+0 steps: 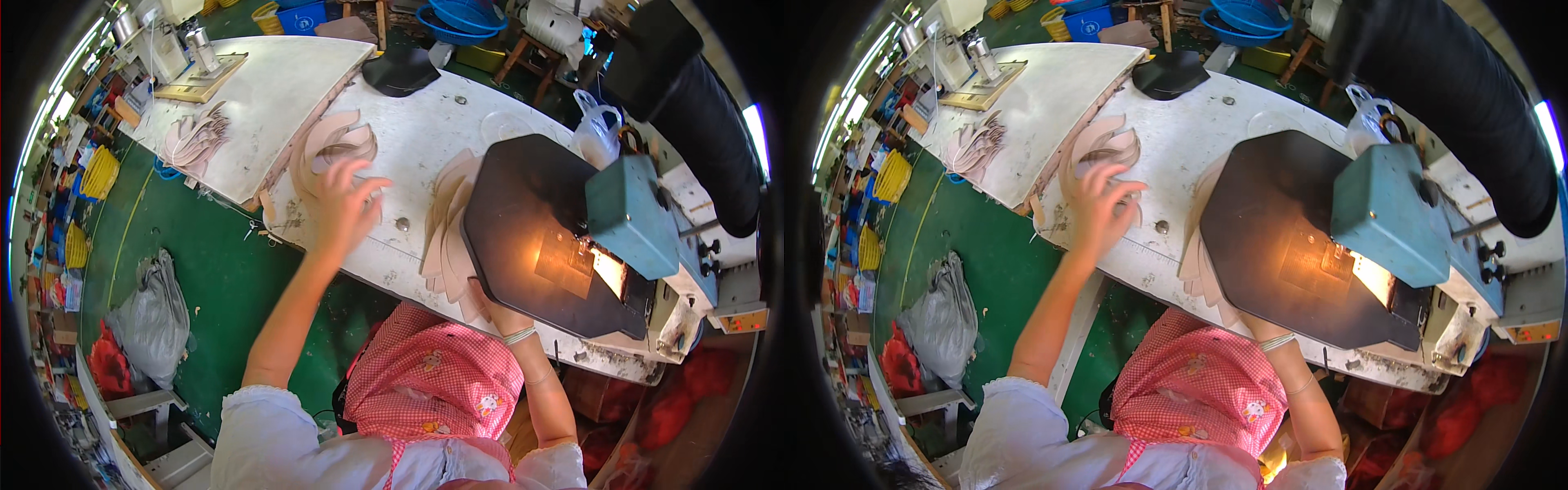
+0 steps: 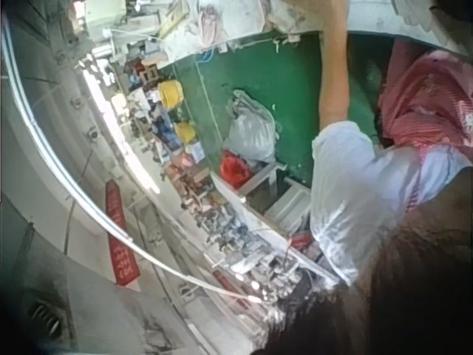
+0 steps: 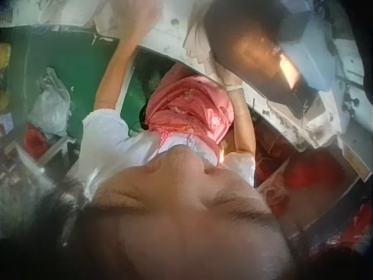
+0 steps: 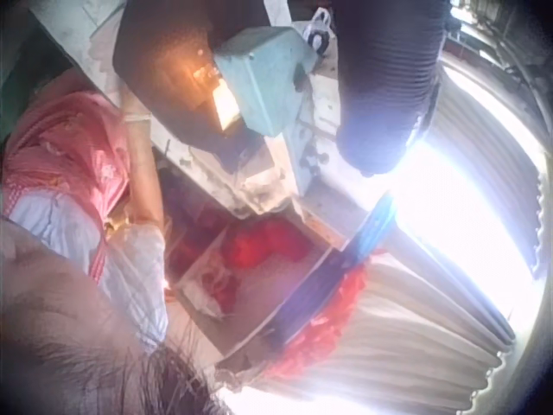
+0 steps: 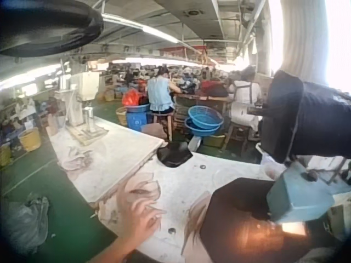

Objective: The worker is using a specialized sewing machine to join or edge leather/fabric shoe components in a manufacturing setting.

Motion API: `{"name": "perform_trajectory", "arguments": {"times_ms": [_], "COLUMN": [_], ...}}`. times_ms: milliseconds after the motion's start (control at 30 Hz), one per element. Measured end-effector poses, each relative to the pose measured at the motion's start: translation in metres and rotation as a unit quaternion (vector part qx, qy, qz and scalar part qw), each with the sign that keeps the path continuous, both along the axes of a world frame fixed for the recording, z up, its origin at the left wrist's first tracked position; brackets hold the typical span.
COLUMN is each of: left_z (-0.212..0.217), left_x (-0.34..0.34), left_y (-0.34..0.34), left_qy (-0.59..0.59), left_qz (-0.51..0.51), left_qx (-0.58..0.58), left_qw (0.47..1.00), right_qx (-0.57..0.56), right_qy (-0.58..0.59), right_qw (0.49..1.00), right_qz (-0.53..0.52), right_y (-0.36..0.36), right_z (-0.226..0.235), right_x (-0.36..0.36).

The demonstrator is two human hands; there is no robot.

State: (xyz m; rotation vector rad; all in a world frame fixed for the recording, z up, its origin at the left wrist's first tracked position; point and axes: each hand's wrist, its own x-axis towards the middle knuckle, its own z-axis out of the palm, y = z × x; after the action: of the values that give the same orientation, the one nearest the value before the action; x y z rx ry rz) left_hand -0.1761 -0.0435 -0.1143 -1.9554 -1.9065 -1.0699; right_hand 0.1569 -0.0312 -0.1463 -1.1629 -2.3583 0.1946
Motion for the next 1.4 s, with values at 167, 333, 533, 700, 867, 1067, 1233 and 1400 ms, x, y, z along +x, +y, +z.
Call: {"name": "perform_trajectory", "arguments": {"times_ms": [167,333,533,700,867,1067,1233,1400], "left_z": [0.005,-0.007,0.023,0.061,0.140,0.146,0.132,0.130], "left_x": [0.076,0.114,0.103,0.086,0.101,0.154,0.154,0.149], "left_y": [0.006,0.018,-0.002,-0.053,-0.056,-0.012,-0.003,0.003], "left_qy": [-0.225,-0.194,-0.300,-0.492,-0.346,-0.108,0.059,0.074], "left_qz": [-0.188,-0.157,-0.179,-0.397,-0.514,-0.325,-0.369,-0.367], "left_qx": [-0.134,-0.118,-0.424,-0.463,-0.410,-0.250,-0.108,-0.129], "left_qw": [0.947,0.961,0.835,0.621,0.669,0.906,0.921,0.918], "right_qx": [-0.090,0.044,-0.340,-0.338,-0.119,0.031,0.022,0.008], "right_qy": [-0.041,-0.086,0.253,0.197,0.339,0.071,0.024,0.020], "right_qw": [0.995,0.994,0.902,0.871,0.886,0.997,0.999,1.000], "right_qz": [-0.007,-0.045,0.083,0.297,0.293,-0.029,-0.018,-0.010], "right_y": [-0.004,-0.014,-0.053,-0.077,-0.079,-0.045,-0.034,-0.027], "right_z": [0.017,0.000,0.057,0.087,0.136,0.172,0.166,0.171], "right_x": [0.003,0.025,0.004,0.025,0.070,0.067,0.070,0.062]}}
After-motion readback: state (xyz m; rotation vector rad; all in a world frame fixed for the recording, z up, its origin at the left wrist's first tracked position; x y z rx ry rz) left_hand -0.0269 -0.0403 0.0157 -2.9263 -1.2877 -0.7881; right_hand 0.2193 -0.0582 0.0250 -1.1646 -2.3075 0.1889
